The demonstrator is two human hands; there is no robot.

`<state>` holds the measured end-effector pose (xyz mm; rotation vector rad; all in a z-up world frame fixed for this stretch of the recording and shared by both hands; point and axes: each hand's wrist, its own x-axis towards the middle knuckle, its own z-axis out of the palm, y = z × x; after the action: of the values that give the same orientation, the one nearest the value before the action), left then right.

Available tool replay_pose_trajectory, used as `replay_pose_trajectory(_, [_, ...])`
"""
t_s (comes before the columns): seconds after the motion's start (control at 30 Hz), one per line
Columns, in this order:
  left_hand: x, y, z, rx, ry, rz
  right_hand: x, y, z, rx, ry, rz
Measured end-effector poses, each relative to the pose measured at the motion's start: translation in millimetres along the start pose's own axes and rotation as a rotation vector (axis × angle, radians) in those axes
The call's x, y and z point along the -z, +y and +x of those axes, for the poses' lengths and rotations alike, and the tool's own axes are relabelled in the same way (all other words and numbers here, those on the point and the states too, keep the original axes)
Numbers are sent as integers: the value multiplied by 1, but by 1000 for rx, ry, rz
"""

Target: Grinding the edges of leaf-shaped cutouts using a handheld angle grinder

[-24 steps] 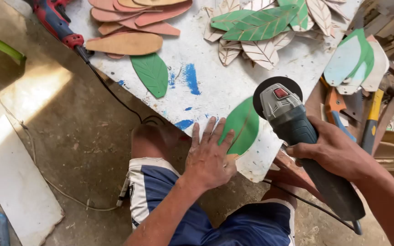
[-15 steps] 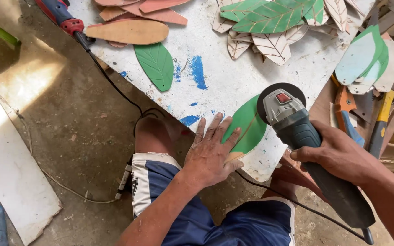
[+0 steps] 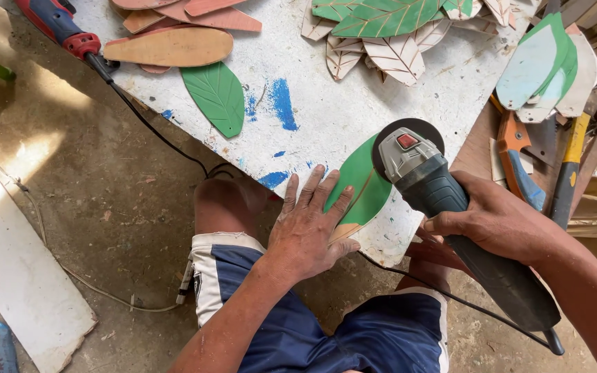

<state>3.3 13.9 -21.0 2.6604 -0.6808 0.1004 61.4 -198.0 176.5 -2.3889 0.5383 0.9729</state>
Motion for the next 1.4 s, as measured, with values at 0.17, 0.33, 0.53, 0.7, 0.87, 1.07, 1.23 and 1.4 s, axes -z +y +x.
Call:
replay_pose_trajectory(0.17, [-1,-1,0,4,-4,-6,-1,-2,1,-13,-6,20])
replay_pose_trajectory(0.33, [-2,-4,3,2,-19,23,0,-6,4,-17,-24,62])
replay_pose_trajectory(0.53, [1,-7,5,-31,-19,-14,3,-4,19,8,36,-139])
replay_pose_trajectory(0.7, [1,-10,7,-53,-22,11,7,-14,20,17,44,-170])
replay_pose_trajectory(0.87, [6,-13,9,-63,-45,-18,8,-20,27,45,81,-210])
replay_pose_trajectory(1.07, [22,-18,-3,-102,-46,-130,3,-18,1,21,66,60])
replay_pose_trajectory(1.23, [0,-13,-6,-133,238,-189,-11,6,-20,-86,16,190])
replay_pose_trajectory(1.4, [-11,6,-3,-38,310,-116,-27,24,-23,-58,29,270])
